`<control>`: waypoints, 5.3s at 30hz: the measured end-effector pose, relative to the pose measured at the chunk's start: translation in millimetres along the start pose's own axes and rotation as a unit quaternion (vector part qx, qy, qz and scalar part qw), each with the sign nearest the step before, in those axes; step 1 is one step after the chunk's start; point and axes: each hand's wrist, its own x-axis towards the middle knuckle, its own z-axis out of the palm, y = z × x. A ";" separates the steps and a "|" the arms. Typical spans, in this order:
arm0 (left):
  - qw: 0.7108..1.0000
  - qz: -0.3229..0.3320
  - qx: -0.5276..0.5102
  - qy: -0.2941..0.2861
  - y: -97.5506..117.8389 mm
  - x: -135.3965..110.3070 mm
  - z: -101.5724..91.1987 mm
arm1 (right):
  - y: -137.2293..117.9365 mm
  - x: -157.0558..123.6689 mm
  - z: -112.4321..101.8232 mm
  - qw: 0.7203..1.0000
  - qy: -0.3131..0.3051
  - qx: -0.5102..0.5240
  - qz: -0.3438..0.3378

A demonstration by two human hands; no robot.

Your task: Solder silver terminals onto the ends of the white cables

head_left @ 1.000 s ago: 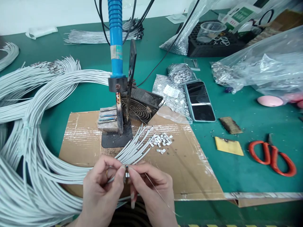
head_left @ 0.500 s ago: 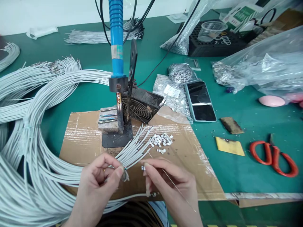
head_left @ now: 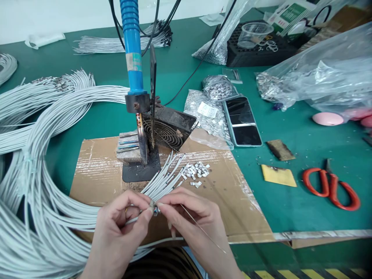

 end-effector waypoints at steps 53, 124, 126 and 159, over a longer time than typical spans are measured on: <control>0.997 0.038 -0.038 0.057 13.2 38.2 6.7 | -9.2 20.0 9.6 0.989 0.063 -0.124 -0.043; 0.995 0.101 -0.007 0.022 11.8 53.5 -3.8 | -17.7 34.9 14.0 0.996 0.060 -0.059 -0.032; 0.995 0.098 0.002 0.012 11.8 53.5 -4.3 | -17.1 35.1 13.9 0.996 0.059 -0.058 -0.032; 0.995 0.095 0.003 -0.004 9.5 53.8 -4.6 | -14.1 34.5 14.5 0.995 0.074 -0.056 -0.030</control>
